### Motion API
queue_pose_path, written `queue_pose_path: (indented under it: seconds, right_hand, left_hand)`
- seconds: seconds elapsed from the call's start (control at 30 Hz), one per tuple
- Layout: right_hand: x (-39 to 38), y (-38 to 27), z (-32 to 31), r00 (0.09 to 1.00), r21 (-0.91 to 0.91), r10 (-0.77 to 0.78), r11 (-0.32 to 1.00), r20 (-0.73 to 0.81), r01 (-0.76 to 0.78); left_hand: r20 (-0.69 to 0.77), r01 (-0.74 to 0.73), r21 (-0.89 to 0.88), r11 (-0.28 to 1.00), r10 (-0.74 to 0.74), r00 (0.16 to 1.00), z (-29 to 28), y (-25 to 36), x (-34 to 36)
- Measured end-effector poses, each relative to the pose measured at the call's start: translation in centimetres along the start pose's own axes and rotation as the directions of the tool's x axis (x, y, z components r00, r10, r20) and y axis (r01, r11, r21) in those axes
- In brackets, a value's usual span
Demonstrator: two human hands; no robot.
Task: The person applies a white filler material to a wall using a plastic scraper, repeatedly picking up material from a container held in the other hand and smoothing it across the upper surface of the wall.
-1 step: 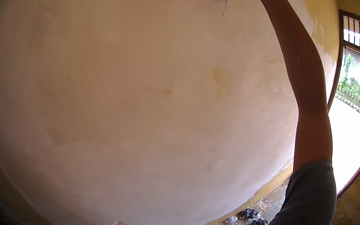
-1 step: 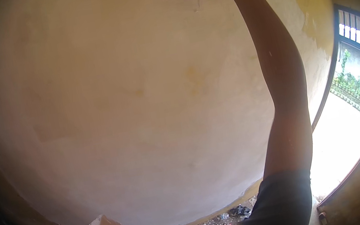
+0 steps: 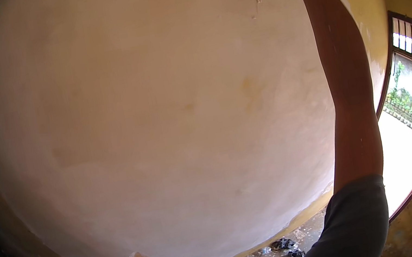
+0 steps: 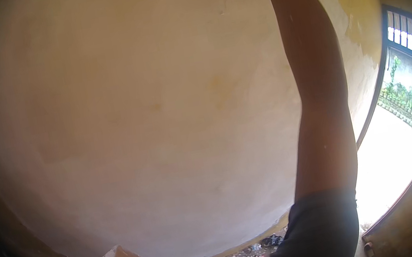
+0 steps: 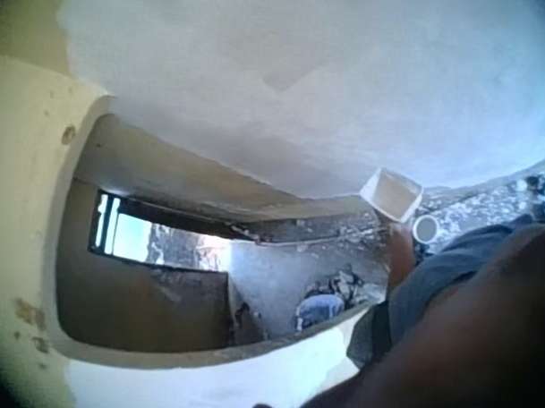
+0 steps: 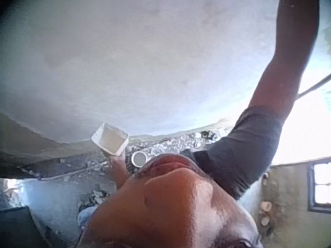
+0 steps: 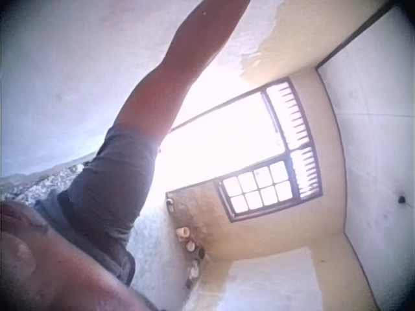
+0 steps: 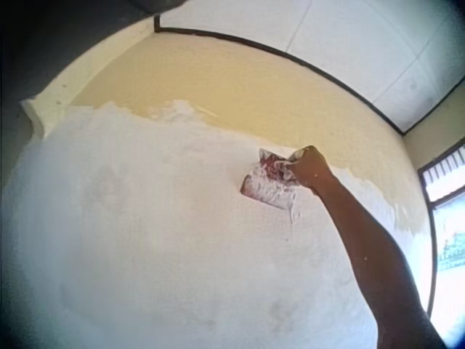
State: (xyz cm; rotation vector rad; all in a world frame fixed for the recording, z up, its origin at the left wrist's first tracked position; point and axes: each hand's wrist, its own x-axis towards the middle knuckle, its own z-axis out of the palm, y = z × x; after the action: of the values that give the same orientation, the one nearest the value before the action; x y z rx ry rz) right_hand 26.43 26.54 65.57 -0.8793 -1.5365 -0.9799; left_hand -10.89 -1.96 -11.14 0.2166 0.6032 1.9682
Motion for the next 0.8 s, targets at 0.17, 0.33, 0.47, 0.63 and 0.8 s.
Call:
queue_pose_path:
  seconds: [0.17,0.33,0.47,0.63,0.8]
  right_hand:
    - [7.1,-1.3,-6.6,0.978,-0.062,0.198,0.978,-0.059,-0.201]
    - [-7.6,-0.1,-4.0,0.977,0.169,0.082,0.979,0.198,-0.116]
    - [2.3,6.9,-0.7,0.965,-0.246,-0.074,0.969,-0.252,0.01]
    - [2.1,3.5,-8.1,0.992,0.019,0.129,0.991,0.007,-0.129]
    - [-7.3,7.2,-3.1,0.951,0.1,0.017,0.994,0.309,-0.05]
  left_hand:
    - [-0.008,-0.019,0.015,1.0,0.019,1.0,0.7,0.0,-0.4]
    - [-0.042,-0.02,0.023,1.0,0.021,0.999,0.3,-0.7,-1.1]
    - [-0.013,0.024,-0.001,1.0,-0.024,1.0,0.6,-2.4,-0.4]
    - [-0.025,-0.017,0.037,0.999,0.018,1.0,1.6,-1.6,-1.0]
    - [-0.041,-0.026,0.052,0.998,0.028,0.999,1.5,-1.6,-1.1]
